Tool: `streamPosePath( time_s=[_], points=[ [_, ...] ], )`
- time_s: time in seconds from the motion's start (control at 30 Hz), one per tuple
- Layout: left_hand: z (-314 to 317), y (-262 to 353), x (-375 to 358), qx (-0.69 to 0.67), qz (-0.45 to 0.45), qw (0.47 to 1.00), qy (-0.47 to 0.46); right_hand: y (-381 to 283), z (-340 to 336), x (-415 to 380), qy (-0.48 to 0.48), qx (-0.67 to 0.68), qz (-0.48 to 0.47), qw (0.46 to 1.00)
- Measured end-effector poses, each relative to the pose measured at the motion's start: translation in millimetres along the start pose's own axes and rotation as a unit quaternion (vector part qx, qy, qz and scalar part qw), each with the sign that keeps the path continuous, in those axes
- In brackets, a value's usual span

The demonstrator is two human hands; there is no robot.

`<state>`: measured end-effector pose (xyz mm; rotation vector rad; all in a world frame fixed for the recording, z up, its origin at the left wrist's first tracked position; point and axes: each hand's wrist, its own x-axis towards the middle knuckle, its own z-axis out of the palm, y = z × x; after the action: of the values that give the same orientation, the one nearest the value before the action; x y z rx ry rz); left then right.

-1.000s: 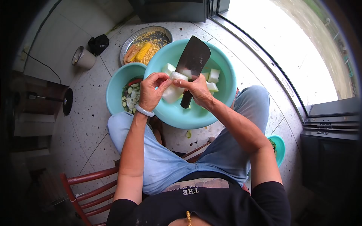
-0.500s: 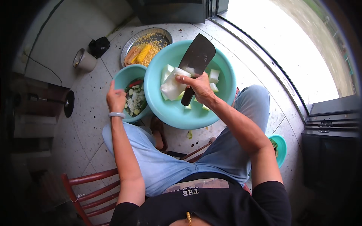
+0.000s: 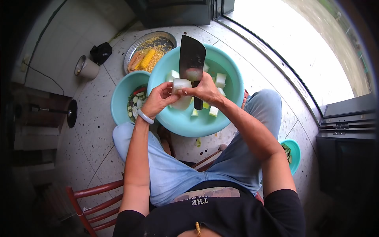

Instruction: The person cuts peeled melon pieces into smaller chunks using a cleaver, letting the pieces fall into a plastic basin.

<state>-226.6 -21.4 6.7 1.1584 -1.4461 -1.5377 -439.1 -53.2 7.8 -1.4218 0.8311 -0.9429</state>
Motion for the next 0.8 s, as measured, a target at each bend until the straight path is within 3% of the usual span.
streamPosePath(
  time_s=[0.17,0.27,0.33,0.6,0.8],
  points=[
    [17.9,-2.5,4.2,0.0,-0.057,0.998,0.008,5.3,-11.4,-1.9,0.007,-0.08,-0.019,0.997],
    [27.3,-40.9,13.1,0.082,-0.008,0.996,0.037,-3.1,-10.6,-5.7,0.018,-0.056,0.017,0.998],
    [41.2,-47.4,12.8,0.141,0.021,0.987,0.078,13.4,-19.9,-5.8,0.032,-0.138,0.048,0.989],
    [83.1,-72.4,9.9,0.366,0.107,0.903,0.2,-15.6,-15.9,-41.4,0.072,-0.16,0.135,0.975],
    [85.6,-79.7,8.2,0.406,0.092,0.891,0.179,-40.7,-4.8,-66.0,-0.021,-0.157,0.237,0.959]
  ],
)
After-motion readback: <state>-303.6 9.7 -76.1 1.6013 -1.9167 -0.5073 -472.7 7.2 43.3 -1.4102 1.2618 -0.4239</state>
